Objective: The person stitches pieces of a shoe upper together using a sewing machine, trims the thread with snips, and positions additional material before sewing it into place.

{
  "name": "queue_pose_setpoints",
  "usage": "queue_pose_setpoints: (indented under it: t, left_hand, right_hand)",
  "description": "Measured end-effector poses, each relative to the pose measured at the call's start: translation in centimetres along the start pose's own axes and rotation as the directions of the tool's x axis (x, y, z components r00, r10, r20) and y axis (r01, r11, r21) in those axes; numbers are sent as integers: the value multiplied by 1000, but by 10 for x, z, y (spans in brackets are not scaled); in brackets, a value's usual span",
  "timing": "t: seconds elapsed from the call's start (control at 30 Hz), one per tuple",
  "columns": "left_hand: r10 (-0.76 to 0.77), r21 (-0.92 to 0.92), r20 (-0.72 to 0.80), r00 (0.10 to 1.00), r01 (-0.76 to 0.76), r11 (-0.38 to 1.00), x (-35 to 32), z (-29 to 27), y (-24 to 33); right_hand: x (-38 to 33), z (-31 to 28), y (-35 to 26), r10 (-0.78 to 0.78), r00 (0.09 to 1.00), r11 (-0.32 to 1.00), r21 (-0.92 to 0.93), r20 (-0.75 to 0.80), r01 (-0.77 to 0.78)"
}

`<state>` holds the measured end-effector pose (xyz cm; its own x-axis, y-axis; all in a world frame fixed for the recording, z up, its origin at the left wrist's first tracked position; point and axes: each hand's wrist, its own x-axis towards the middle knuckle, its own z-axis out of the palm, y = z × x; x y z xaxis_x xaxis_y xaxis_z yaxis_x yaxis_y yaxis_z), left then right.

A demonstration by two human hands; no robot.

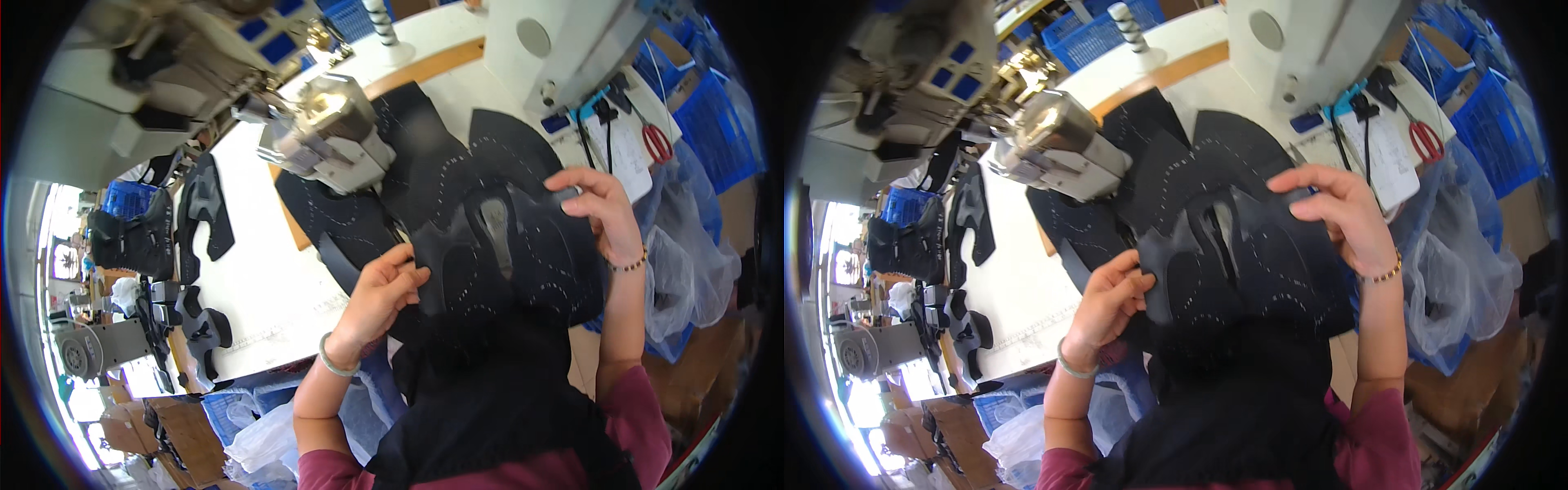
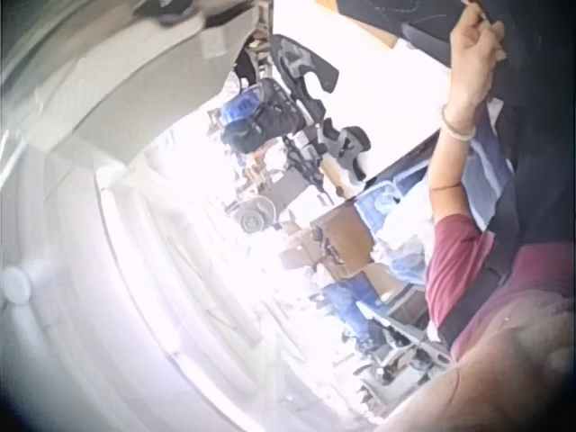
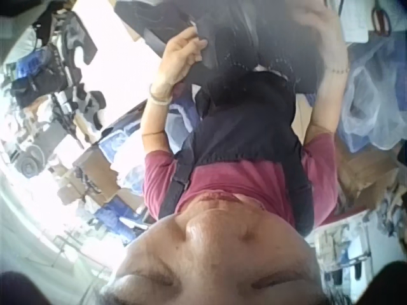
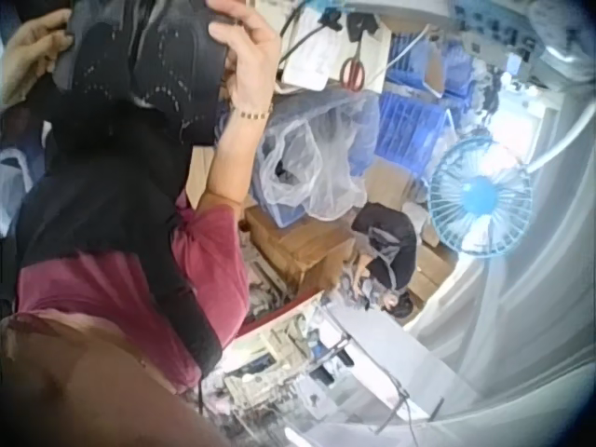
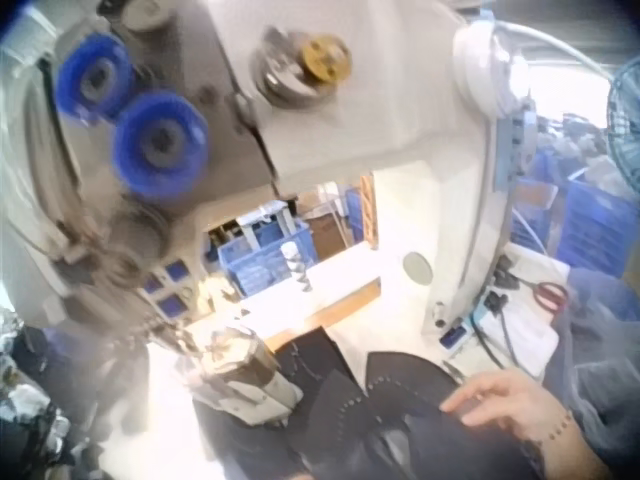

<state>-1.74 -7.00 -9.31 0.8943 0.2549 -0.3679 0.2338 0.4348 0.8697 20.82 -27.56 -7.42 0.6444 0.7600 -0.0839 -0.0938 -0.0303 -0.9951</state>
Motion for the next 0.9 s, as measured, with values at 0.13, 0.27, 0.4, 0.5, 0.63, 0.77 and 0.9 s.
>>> queue_pose_setpoints:
  t: [0.13, 0.27, 0.4, 0.5, 0.63, 0.77, 0.9]
  left_hand:
    - [-1, -172, 11, 1000, 2, 985, -8, -2, 5]
    - [58, -119, 9, 998, -57, 991, -36, 13, 30]
    - [108, 44, -63, 992, -105, 994, -48, 1, 33]
    - [130, 149, -83, 988, -117, 982, -56, -25, 46]
    - [118, 153, -137, 984, -96, 984, -62, -48, 73]
    - [157, 560, -108, 982, -71, 826, -74, -65, 106]
    - [132, 925, 16, 991, -65, 375, -61, -77, 156]
  right_hand:
    - [-10, 0, -5, 6, 999, 994, 109, -52, 0]
    - [-20, 10, -11, 77, 996, 940, 328, 50, -90]
    - [-19, 39, -13, 92, 994, 948, 300, 52, -104]
    - [-25, 60, -32, 149, 970, 954, 231, 195, -193]
    - [-35, 90, -48, 192, 851, 926, 198, 489, -322]
    - [-42, 121, -51, -52, 585, 959, -124, 809, 256]
    - [-58, 154, -1, -13, 292, 991, -27, 956, 130]
